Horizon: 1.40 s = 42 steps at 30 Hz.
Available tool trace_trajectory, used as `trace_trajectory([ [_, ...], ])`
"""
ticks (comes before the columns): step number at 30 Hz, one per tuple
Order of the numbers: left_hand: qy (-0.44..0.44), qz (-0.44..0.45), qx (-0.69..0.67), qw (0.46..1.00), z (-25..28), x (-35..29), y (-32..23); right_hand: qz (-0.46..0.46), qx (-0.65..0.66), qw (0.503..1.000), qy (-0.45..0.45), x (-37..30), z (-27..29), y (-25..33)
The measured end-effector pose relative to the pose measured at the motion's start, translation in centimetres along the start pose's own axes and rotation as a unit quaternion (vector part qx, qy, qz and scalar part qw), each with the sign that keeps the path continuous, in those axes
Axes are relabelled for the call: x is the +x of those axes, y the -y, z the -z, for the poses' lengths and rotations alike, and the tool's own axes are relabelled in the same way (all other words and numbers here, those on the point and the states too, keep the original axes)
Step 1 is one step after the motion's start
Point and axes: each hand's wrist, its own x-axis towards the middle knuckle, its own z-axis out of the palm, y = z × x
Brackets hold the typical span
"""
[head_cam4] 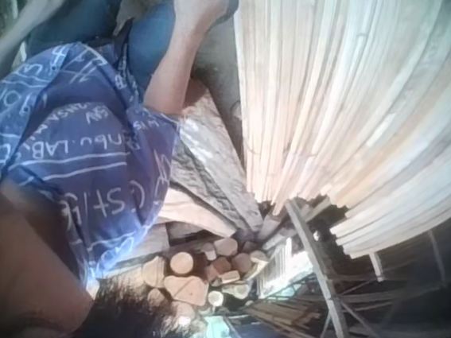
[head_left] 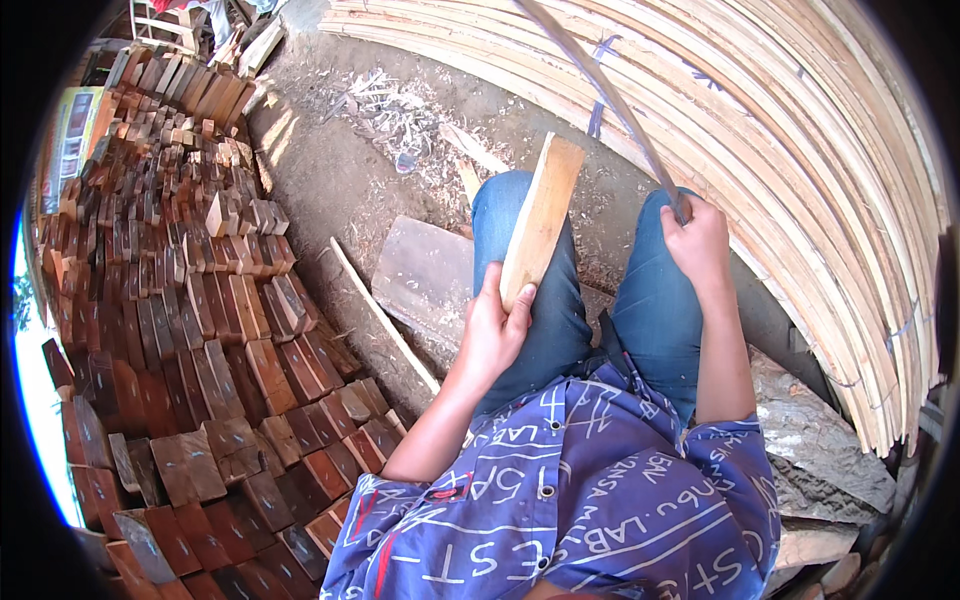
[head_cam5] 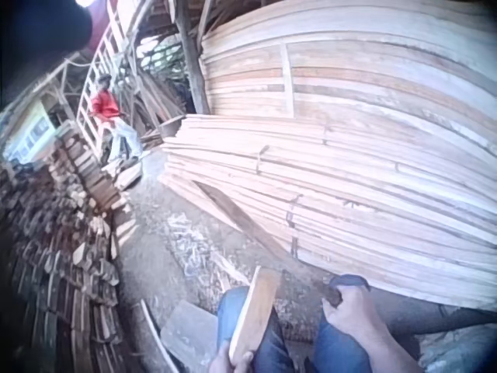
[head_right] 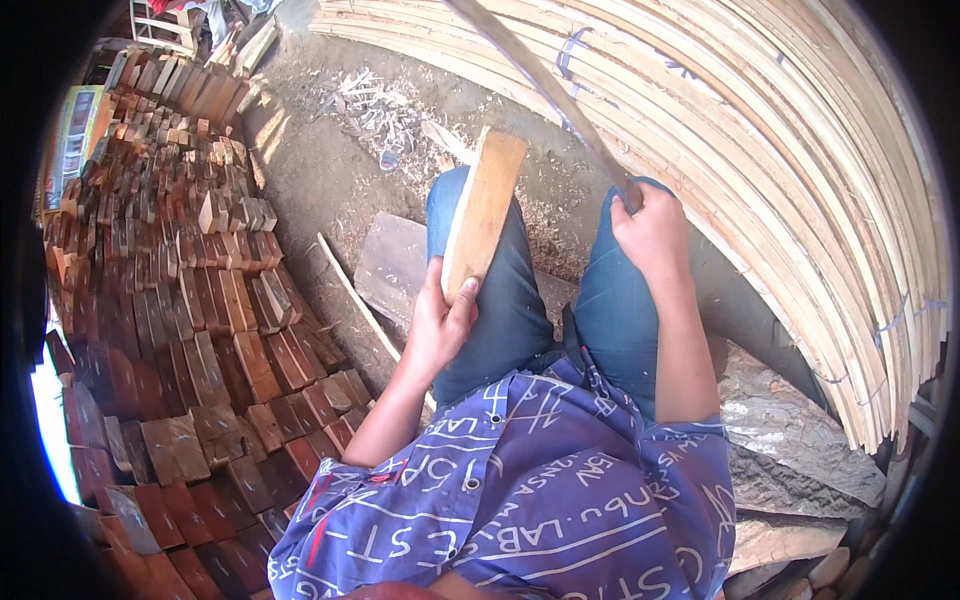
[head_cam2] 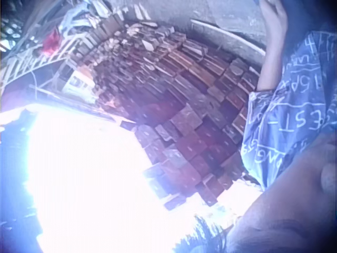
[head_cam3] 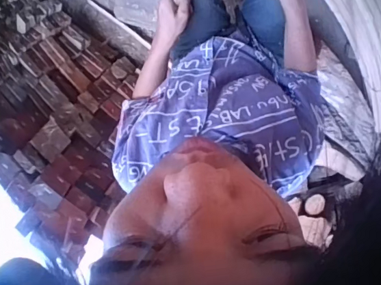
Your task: The person sits on the ground and uses a large curved blade to shave and shape a rectangular piece of wood. They hold the wood against their leg and repeatedly slice off thin layers, turning the piece to work on different sides.
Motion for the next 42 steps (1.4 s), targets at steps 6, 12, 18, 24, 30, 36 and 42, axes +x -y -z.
trace_trajectory([
  [6, -0.030, -0.025, 0.050, 0.998, -0.4, -0.3, -0.6, 0.217, -0.101, 0.966, 0.095, -2.3, -3.2, 6.2],
  [12, -0.037, -0.062, 0.131, 0.989, -0.1, 0.0, 0.0, 0.238, -0.117, 0.964, 0.032, 2.1, -4.5, 4.4],
  [18, -0.066, -0.056, 0.091, 0.992, 0.9, -2.5, 0.7, -0.041, -0.098, 0.993, -0.058, 8.4, 0.3, -1.6],
  [24, -0.070, -0.074, 0.092, 0.991, 2.3, -1.7, -0.3, -0.147, 0.040, 0.982, -0.111, 4.4, 4.3, -17.3],
  [30, -0.066, -0.075, 0.191, 0.977, 3.8, -0.7, -2.9, -0.140, 0.079, 0.984, -0.074, -4.7, 4.8, -15.2],
  [36, -0.057, -0.055, 0.193, 0.978, 1.9, -0.8, -3.8, 0.028, 0.048, 0.998, -0.033, -4.8, 2.6, -6.9],
  [42, 0.012, 0.041, 0.144, 0.989, 2.7, 0.3, -1.6, 0.231, -0.032, 0.972, 0.036, -5.2, -0.5, 4.4],
])
